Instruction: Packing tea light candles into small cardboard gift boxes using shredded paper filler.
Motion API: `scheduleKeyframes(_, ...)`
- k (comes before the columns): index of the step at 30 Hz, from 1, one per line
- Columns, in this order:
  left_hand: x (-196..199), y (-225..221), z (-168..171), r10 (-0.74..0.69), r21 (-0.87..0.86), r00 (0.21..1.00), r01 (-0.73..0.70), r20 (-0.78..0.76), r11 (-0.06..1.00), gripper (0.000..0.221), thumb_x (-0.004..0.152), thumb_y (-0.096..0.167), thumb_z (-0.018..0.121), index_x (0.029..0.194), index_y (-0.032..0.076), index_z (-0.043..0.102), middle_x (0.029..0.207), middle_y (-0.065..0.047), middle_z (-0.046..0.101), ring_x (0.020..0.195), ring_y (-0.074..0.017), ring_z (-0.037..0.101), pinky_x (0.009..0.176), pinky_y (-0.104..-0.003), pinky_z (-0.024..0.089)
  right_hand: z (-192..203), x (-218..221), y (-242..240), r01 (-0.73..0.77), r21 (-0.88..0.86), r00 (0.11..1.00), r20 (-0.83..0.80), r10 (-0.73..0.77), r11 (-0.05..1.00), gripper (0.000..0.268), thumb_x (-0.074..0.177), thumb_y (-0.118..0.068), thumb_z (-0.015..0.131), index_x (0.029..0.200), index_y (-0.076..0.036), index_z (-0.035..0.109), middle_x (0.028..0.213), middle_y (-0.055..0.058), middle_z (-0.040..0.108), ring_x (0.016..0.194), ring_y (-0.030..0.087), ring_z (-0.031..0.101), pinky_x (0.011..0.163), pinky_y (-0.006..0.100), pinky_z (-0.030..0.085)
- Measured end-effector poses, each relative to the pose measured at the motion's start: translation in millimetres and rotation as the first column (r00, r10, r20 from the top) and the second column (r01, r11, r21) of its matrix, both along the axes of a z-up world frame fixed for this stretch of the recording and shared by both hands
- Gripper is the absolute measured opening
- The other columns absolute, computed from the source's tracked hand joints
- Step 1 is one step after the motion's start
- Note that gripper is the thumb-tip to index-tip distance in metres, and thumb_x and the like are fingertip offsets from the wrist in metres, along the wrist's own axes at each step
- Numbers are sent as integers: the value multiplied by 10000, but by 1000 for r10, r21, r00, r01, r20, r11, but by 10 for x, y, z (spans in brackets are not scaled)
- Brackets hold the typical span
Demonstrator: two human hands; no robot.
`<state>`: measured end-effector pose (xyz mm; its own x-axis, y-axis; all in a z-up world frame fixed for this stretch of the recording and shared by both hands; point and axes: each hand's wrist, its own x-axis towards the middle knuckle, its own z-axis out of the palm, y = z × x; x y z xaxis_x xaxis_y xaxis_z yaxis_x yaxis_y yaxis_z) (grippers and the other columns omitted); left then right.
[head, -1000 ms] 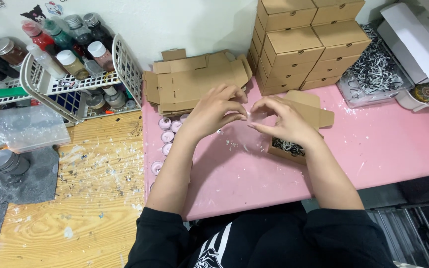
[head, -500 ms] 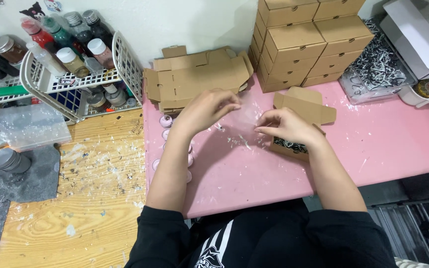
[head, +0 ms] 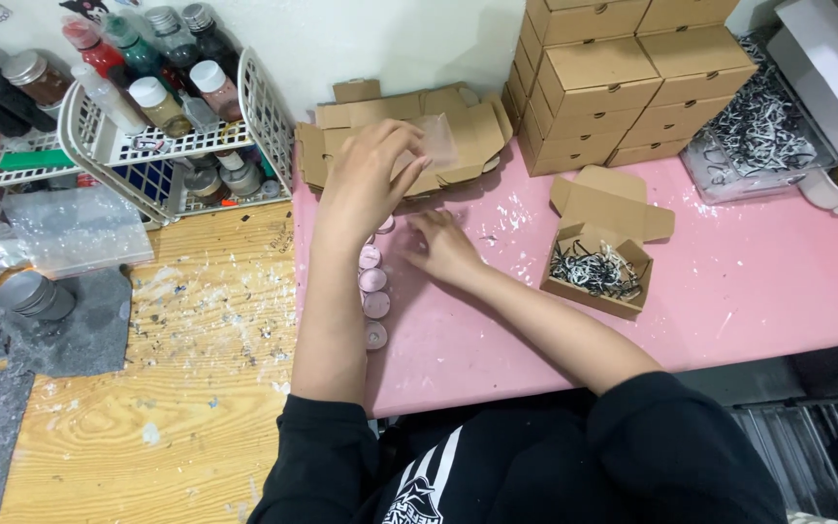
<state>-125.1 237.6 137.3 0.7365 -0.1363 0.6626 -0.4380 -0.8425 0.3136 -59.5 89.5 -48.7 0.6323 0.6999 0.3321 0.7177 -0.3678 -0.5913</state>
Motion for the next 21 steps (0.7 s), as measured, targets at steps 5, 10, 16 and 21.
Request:
scheduleKeyframes(5, 50, 37, -39, 35, 43, 999, -35, -6, 998, 160, 937, 211, 750, 984, 83, 666, 1082, -71, 680, 1080, -309, 634, 940, -464, 488, 54, -93, 418, 209, 67, 965, 149, -217, 976, 522, 805, -343, 815, 1196, -50, 630, 1161, 158, 603, 1142, 388, 528, 980, 500, 431)
scheduleKeyframes(10, 71, 3, -68, 57, 59, 997, -55, -46, 997, 155, 920, 209, 752, 983, 96, 668, 1060, -61, 673, 1051, -321, 637, 879, -471, 489, -5, -58, 490, 319, -29, 947, 33, -319, 947, 443, 825, -388, 806, 1096, -83, 633, 1148, 125, 607, 1116, 355, 535, 969, 488, 433)
scheduleKeyframes(16, 125, 46, -180, 13, -25, 996, -15, -84, 1000, 180, 909, 187, 743, 1001, 64, 647, 1163, -103, 638, 1067, -340, 637, 880, -461, 501, 127, -25, -45, 273, 171, 958, -140, -251, 947, 403, 741, -261, 854, 1066, -90, 689, 1055, 78, 709, 990, 252, 672, 887, 391, 541)
scheduleKeyframes(21, 146, 55, -216, -70, -73, 951, 50, -301, 996, 175, 924, 211, 736, 1014, 74, 676, 1182, -107, 642, 1039, -338, 657, 872, -448, 523, 919, 31, -947, 179, 304, 980, -136, -144, 936, 504, 740, -150, 872, 1209, -94, 696, 1131, 58, 730, 972, 161, 676, 804, 282, 565)
